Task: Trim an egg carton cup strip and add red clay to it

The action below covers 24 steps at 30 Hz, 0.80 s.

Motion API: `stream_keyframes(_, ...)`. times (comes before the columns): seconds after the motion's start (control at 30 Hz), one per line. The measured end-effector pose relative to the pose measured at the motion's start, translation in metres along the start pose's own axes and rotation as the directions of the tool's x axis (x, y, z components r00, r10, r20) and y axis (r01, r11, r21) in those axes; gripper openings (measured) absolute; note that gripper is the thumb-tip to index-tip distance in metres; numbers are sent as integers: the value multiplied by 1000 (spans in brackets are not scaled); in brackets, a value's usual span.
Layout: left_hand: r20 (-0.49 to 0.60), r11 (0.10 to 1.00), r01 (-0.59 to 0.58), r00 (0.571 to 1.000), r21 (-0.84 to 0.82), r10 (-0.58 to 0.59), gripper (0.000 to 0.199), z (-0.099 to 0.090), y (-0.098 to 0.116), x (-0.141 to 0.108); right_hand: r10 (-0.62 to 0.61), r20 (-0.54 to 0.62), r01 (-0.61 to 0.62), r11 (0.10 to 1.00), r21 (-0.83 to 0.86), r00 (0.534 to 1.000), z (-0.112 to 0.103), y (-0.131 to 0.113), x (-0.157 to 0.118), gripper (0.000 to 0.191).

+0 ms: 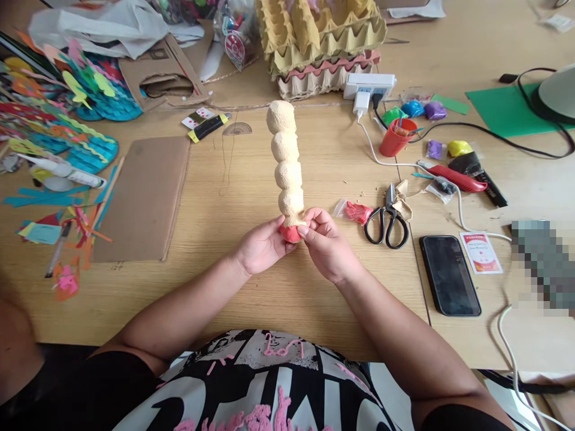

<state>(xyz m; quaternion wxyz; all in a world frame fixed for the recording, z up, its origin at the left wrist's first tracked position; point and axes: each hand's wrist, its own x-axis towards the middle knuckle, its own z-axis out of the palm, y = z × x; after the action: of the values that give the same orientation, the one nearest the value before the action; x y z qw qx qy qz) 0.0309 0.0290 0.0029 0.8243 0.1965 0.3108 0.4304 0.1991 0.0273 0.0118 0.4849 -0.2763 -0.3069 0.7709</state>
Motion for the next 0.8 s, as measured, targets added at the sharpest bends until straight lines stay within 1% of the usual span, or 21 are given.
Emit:
stream_keyframes(0.23,-21,994,-67,997,90,69,41,5,0,-2,1,-22,-1,1000,-11,1000,-4,2,1,31)
stream_keyframes(0.43,-59,984,-88,993,154,98,45,8,1,-4,24,-56,-23,1000,20,998,-6,3,2,30)
stream_keyframes(0.5,-54,980,-96,993,172,107,46,7,1,-5,35,-46,-34,999,25,998,-5,3,2,30)
stream_keyframes(0.6,-28,988,-90,995,125,94,49,6,1,-5,40,-36,-40,999,20,999,-4,1,2,31)
stream_keyframes(0.67,0,993,-75,997,92,75,46,5,1,-5,38,-35,-38,999,14,999,-3,-1,1,31)
stream_keyframes(0.8,42,994,-56,998,89,53,37,4,4,-6,36,-21,-36,999,26,999,-2,-3,1,34)
